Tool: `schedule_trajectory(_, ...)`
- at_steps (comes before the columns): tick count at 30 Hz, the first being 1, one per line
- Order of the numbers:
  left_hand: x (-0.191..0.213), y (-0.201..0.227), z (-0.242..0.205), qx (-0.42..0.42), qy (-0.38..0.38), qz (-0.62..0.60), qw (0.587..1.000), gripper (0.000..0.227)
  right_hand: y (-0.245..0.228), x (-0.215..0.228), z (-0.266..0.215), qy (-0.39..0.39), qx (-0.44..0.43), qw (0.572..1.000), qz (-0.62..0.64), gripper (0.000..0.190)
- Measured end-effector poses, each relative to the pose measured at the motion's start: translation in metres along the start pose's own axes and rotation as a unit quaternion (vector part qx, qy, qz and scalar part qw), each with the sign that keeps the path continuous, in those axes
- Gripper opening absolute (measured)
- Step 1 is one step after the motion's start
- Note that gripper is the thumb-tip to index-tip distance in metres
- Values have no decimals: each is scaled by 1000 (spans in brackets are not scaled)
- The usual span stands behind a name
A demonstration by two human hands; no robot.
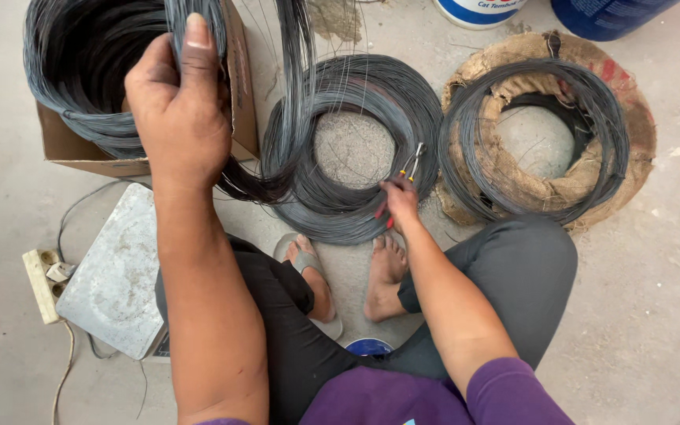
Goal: The person sits on the floor and pulls a length of wire from a coil, then uses pliers to cut the wire. The person then places the cut wire onto a digital scale to weigh it.
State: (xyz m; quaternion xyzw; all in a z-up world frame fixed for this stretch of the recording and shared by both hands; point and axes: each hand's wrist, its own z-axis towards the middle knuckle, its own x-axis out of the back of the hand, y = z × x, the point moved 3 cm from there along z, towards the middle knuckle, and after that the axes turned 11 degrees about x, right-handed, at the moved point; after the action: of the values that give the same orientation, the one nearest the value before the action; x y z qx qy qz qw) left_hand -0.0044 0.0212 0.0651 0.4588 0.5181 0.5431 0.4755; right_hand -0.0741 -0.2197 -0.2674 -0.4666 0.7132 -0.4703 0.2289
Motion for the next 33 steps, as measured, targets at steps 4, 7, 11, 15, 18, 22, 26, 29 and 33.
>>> schedule_trajectory(4,7,13,-13,-29,-10,-11,999,36,-16,-39,-19,-147,-140,950,238,75)
schedule_trajectory(7,17,27,-31,-18,2,27,999,36,-59,-73,-52,-246,-137,901,330,123)
schedule_trajectory(11,35,41,-62,28,0,6,1000,34,-77,-121,-81,-255,-133,919,270,131)
schedule_trajectory(15,57,52,-96,16,41,49,998,36,-75,-160,-108,-200,-97,963,152,132)
schedule_trajectory(18,74,55,-114,30,60,48,997,36,-84,-175,-124,-190,19,966,175,105)
schedule_trajectory(22,89,54,-120,21,102,61,993,38,-77,-180,-116,-215,63,963,148,122)
schedule_trajectory(26,87,47,-101,26,94,30,995,36,-61,-171,-81,-242,84,933,253,96)
schedule_trajectory(29,76,38,-84,32,63,20,997,34,-53,-145,-58,-268,69,928,249,90)
schedule_trajectory(33,57,17,-59,21,9,-25,999,33,-25,-102,-17,-127,-26,960,247,60)
